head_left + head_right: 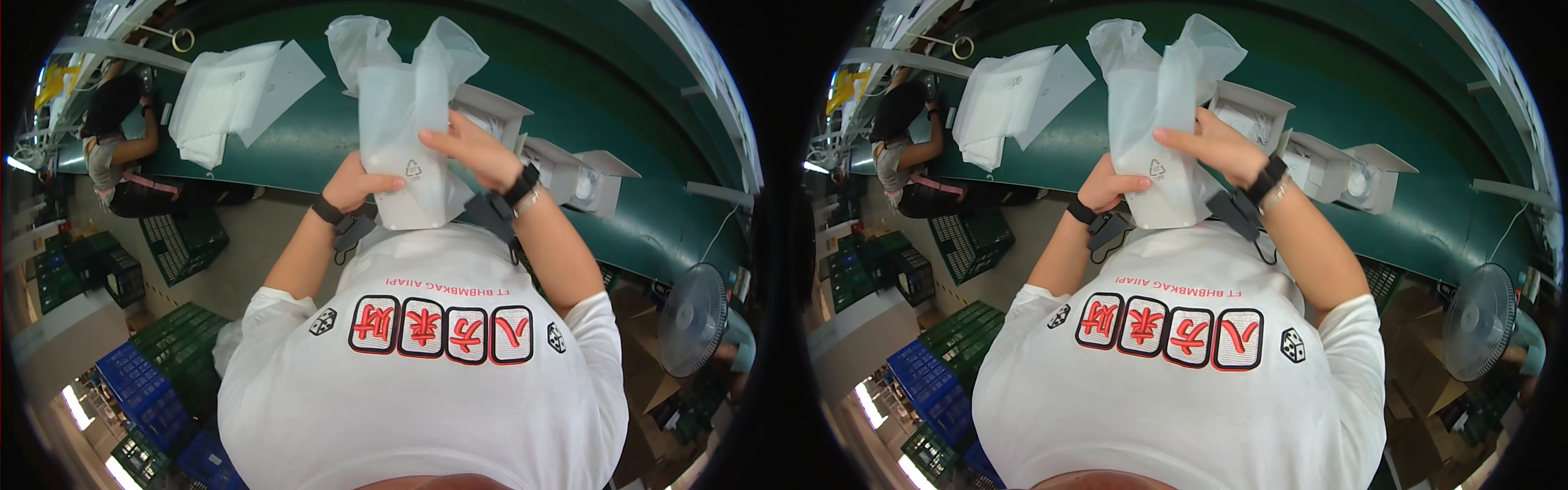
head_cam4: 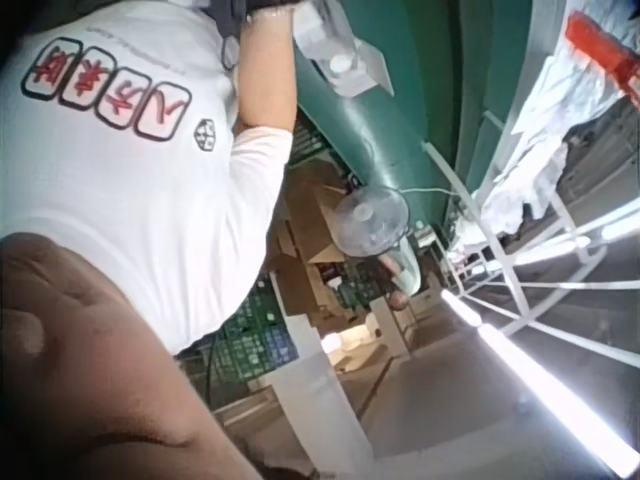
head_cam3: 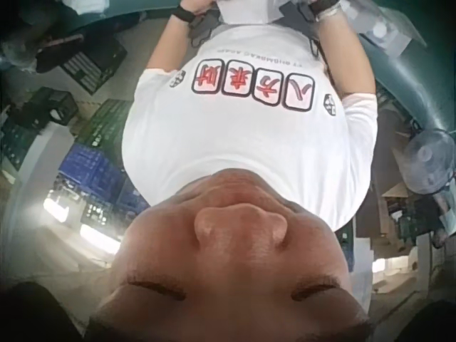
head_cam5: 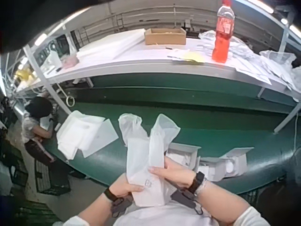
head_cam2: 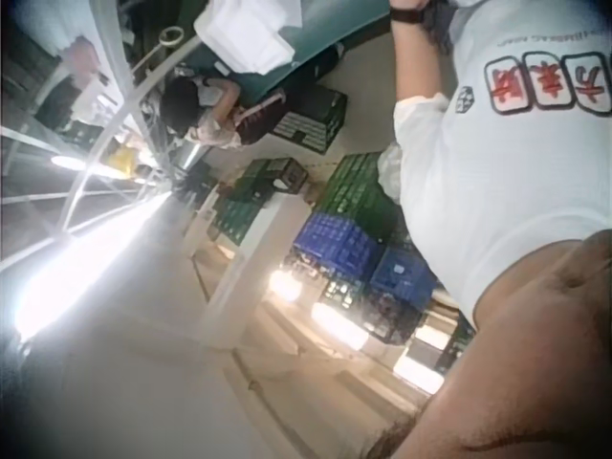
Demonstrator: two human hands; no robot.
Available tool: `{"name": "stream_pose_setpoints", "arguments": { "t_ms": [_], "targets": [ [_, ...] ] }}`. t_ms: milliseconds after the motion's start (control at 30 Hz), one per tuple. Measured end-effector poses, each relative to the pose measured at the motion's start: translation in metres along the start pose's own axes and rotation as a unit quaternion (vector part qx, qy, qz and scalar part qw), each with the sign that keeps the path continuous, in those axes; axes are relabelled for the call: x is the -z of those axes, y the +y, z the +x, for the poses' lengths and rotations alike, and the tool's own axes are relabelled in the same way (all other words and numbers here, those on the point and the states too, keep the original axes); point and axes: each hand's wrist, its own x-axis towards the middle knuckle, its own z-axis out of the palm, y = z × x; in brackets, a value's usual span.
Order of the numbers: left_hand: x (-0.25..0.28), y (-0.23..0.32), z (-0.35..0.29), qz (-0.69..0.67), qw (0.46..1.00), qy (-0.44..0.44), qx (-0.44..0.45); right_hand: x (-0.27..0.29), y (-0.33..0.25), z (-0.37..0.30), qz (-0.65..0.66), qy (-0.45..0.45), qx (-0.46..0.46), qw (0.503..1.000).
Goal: The person closes the lids of several boxes, places a device into a plastic bag, and puts the bag into another box. They then place small paper packets and white cables from the shelf into the open boxes.
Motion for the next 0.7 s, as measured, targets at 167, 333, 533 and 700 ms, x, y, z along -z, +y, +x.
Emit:
{"name": "stream_pose_setpoints", "arguments": {
  "t_ms": [167, 333, 533, 700],
  "targets": [
    [-0.012, 0.011, 0.017, 0.083, 0.993, -0.071, 0.036, 0.012, 0.0, 0.032, 0.265, -0.069, -0.14, 0.951],
    [-0.003, 0.002, 0.019, 0.073, 0.994, -0.077, -0.031, 0.02, -0.007, 0.022, 0.452, -0.033, -0.11, 0.885],
    [0.0, -0.004, 0.018, -0.219, 0.971, -0.066, 0.069, 0.035, -0.001, 0.004, 0.474, -0.013, 0.041, 0.88],
    [-0.009, 0.007, 0.032, -0.38, 0.865, -0.247, 0.214, 0.04, -0.004, -0.009, 0.32, -0.176, 0.279, 0.888]
  ]
}}
